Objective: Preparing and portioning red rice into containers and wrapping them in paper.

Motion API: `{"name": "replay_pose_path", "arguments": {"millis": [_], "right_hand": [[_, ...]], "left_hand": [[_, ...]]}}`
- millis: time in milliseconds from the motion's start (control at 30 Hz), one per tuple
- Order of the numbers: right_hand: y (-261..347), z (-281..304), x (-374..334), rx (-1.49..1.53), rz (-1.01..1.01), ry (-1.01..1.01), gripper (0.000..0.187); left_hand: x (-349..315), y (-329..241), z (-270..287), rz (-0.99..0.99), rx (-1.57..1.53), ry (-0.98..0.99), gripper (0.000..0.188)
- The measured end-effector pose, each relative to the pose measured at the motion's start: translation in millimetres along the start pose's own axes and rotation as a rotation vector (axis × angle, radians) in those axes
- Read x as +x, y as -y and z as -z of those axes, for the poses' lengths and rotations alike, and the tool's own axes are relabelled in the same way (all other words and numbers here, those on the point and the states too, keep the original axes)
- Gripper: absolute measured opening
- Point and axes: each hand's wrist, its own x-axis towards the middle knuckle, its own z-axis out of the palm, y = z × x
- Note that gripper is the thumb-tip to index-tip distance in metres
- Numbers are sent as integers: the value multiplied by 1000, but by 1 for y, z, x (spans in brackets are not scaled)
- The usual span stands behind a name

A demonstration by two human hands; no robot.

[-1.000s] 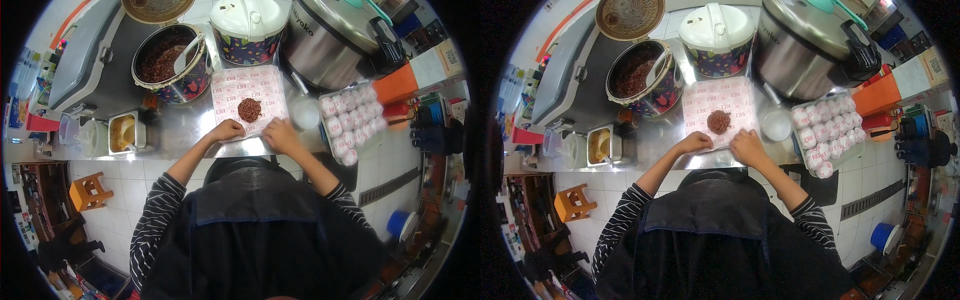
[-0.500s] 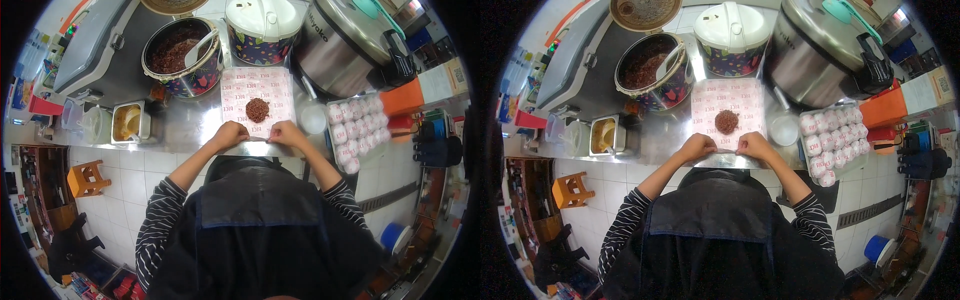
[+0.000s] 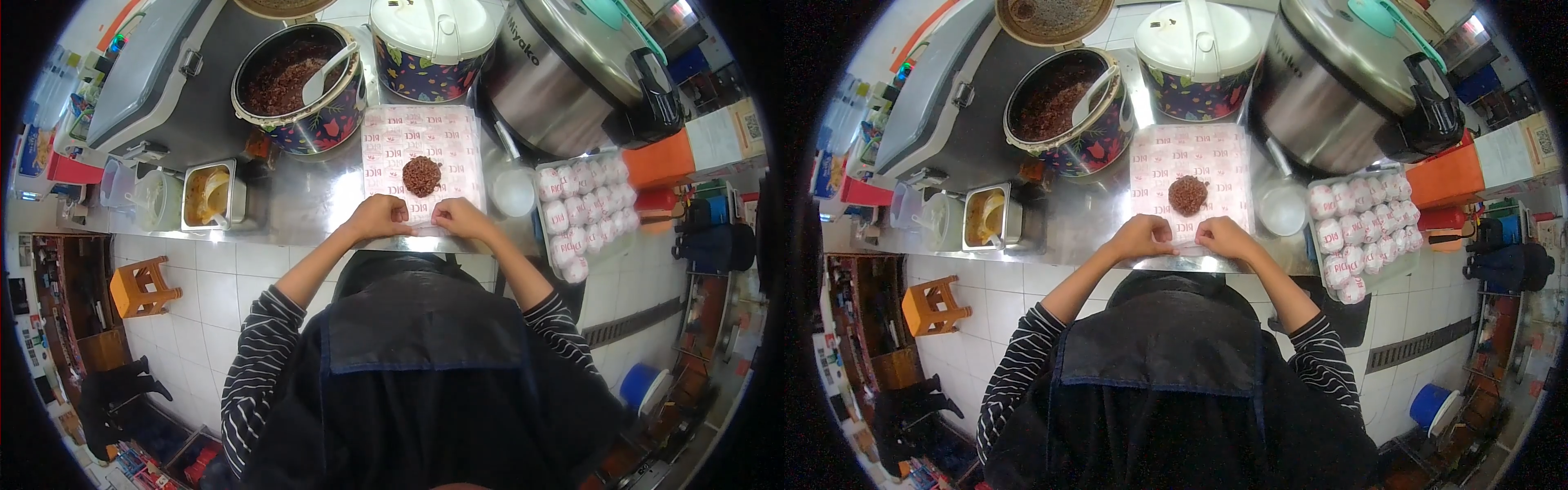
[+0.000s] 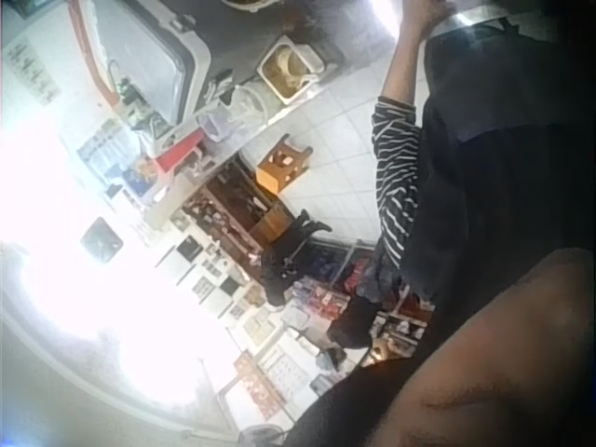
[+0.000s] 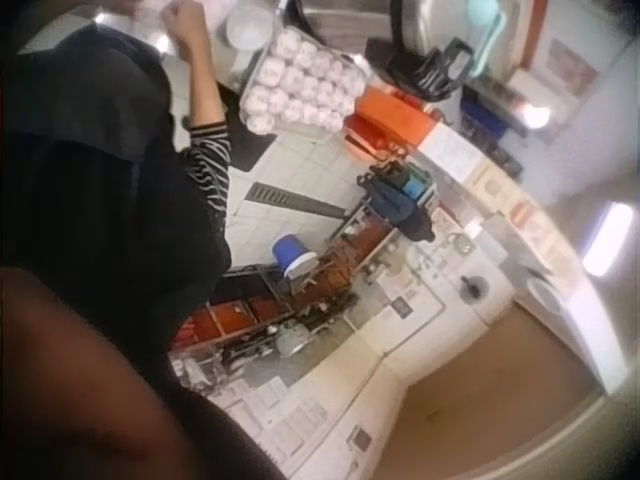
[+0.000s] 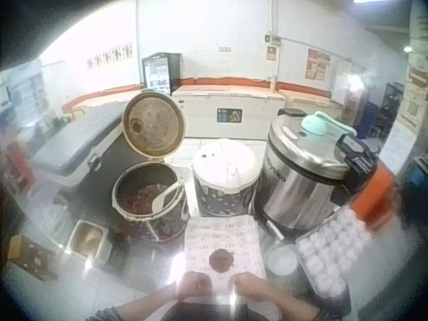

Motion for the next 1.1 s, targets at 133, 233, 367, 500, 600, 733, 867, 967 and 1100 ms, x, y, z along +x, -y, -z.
{"name": "replay_pose_path", "arguments": {"millis": [133, 233, 367, 500, 600, 733, 867, 967, 1100], "right_hand": [[-4, -5, 2, -59, 79, -94, 16], [0, -3, 3, -143, 145, -303, 21], [31, 14, -12, -317, 210, -331, 20], [3, 6, -17, -472, 59, -105, 19], [10, 17, -19, -449, 16, 0, 19], [0, 37, -7, -151, 15, 26, 21], [-12, 55, 10, -100, -100, -39, 26], [-47, 49, 32, -158, -44, -69, 24], [-26, 46, 66, -691, -258, -168, 20]], "left_hand": [[5, -7, -1, 72, 63, 7, 22], [5, 2, -10, -90, 303, -108, 19], [-4, -4, -9, -142, 292, -309, 17], [-12, 35, -10, -53, 575, -75, 14], [-22, 22, 6, -122, 456, 1, 16], [-24, 0, 22, 26, 414, 85, 21], [-16, 1, -13, -498, 512, -711, 44], [-6, 1, -51, -478, 676, -406, 52], [4, 6, -66, -354, 559, -298, 65]]}}
